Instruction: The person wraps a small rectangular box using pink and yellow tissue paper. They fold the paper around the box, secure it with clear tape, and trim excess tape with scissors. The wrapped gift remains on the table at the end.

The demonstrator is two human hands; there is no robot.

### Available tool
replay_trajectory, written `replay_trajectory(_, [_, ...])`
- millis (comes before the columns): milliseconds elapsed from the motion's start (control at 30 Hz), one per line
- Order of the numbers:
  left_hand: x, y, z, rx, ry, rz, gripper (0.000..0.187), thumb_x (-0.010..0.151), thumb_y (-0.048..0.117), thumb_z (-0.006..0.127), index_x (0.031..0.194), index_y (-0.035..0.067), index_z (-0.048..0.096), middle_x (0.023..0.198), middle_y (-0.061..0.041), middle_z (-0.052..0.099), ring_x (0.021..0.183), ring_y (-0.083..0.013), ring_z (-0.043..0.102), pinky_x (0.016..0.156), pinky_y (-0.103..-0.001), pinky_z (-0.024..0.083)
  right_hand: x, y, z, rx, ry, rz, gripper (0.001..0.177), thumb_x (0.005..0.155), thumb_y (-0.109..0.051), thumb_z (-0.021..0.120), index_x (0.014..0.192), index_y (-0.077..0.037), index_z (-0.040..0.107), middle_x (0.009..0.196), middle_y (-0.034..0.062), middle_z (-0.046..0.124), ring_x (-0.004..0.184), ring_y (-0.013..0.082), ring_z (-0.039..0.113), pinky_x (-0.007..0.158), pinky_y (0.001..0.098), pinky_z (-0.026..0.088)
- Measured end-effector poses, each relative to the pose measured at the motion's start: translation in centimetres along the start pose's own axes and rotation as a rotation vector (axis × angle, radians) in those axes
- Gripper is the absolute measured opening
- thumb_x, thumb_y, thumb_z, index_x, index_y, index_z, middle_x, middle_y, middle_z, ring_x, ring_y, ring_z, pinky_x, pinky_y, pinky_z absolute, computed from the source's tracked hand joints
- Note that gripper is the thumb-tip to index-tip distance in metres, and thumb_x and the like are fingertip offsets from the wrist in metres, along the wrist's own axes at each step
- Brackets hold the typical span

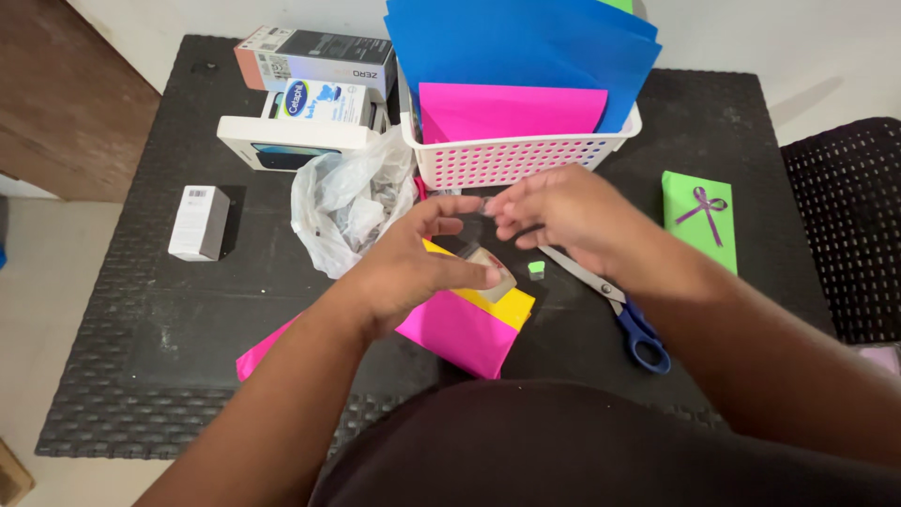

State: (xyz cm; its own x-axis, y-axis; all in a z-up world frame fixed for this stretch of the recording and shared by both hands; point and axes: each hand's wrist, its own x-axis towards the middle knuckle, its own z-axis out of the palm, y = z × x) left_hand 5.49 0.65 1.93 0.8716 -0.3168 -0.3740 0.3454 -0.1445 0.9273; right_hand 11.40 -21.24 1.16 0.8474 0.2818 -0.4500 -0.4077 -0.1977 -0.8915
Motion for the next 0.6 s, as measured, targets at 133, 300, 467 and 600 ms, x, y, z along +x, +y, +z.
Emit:
replay_trajectory(133, [1.4,0.2,-0.1,0.1,0.092,-0.055,0.112,0.059,0.016,0.091,0.155,0.02,0.034,0.145,-0.015,0.049,0.126,-0.0299,0.057,0.098,-0.042,0.052,2.9,-0.2,-0.5,0.096,0.18,0.046,0.013,0.09,-0.009,0.063,0.095,0.0,0.071,0.087,0.0092,0.069,0.084,0.0217,0.068,0.077,0.0371,0.056])
replay_trajectory(300, [1.9,0.0,-2.6,-0.036,0.191,-0.031,0.112,0.058,0.009,0.091,0.155,0.019,0.035,0.139,-0.016,0.05,0.126,-0.0276,0.056,0.099,-0.041,0.053,6.2,0.1,-2.1,0.329,0.18,0.126,0.009,0.089,-0.018,0.071,0.093,-0.01,0.066,0.086,0.0021,0.064,0.085,0.019,0.066,0.082,0.0407,0.055])
replay_trajectory(467, [2.1,-0.3,-3.6,-0.105,0.177,-0.075,0.108,0.057,0.009,0.088,0.152,0.017,0.038,0.133,-0.017,0.054,0.117,-0.0302,0.064,0.094,-0.042,0.057,9.0,0.7,-1.2,0.52,0.162,0.257,0.018,0.087,-0.028,0.076,0.095,-0.014,0.068,0.088,-0.001,0.063,0.088,0.0173,0.064,0.085,0.0401,0.054])
replay_trajectory(600, [2.6,-0.5,-3.4,-0.132,0.166,-0.111,0.107,0.059,0.009,0.088,0.153,0.017,0.038,0.137,-0.015,0.052,0.12,-0.0284,0.062,0.095,-0.041,0.055,9.8,0.9,-0.2,0.52,0.252,0.321,0.019,0.088,-0.028,0.076,0.096,-0.013,0.067,0.089,-0.0003,0.062,0.089,0.0183,0.063,0.086,0.042,0.053])
